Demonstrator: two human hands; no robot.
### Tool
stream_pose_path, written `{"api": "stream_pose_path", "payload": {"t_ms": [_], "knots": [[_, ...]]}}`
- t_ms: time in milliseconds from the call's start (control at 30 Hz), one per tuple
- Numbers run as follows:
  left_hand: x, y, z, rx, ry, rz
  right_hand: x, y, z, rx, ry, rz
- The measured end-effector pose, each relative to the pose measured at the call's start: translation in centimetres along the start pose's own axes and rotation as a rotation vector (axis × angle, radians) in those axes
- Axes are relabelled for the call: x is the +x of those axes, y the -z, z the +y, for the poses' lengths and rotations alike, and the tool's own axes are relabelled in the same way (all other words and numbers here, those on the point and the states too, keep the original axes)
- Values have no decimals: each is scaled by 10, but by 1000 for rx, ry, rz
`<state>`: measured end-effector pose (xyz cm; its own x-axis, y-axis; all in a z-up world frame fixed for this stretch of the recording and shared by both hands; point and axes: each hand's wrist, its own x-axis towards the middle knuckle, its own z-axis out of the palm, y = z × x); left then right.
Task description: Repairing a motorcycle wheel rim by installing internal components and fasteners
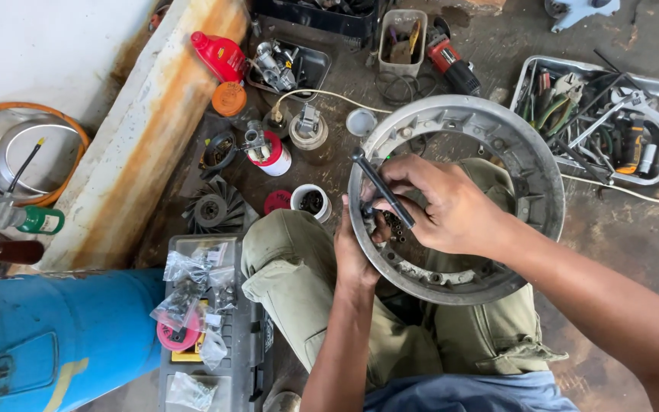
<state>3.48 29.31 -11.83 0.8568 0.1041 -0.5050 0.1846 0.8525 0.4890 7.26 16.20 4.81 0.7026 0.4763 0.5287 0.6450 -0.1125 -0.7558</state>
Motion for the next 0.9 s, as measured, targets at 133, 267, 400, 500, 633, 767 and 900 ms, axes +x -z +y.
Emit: {"api": "stream_pose_path", "payload": {"t_ms": [133,267,400,500,633,767,900], "knots": [[2,0,-2,14,25,5,-6,2,7,22,-19,-8],[-8,-14,4,42,-13,31,-8,3,13,46,-26,5],[0,-5,-1,14,23,29,-2,4,10,109,-11,22],[0,7,-3,49,32,-89,-1,11,11,-89,22,-77],[6,12,-8,35,37,-87,16,31,5,-486,254,-260],[10,18,-15,0,44,-112,35,37,-17,-924,414,-451],[17,24,-17,-47,44,-144,49,34,-31,-1141,557,-489]]}}
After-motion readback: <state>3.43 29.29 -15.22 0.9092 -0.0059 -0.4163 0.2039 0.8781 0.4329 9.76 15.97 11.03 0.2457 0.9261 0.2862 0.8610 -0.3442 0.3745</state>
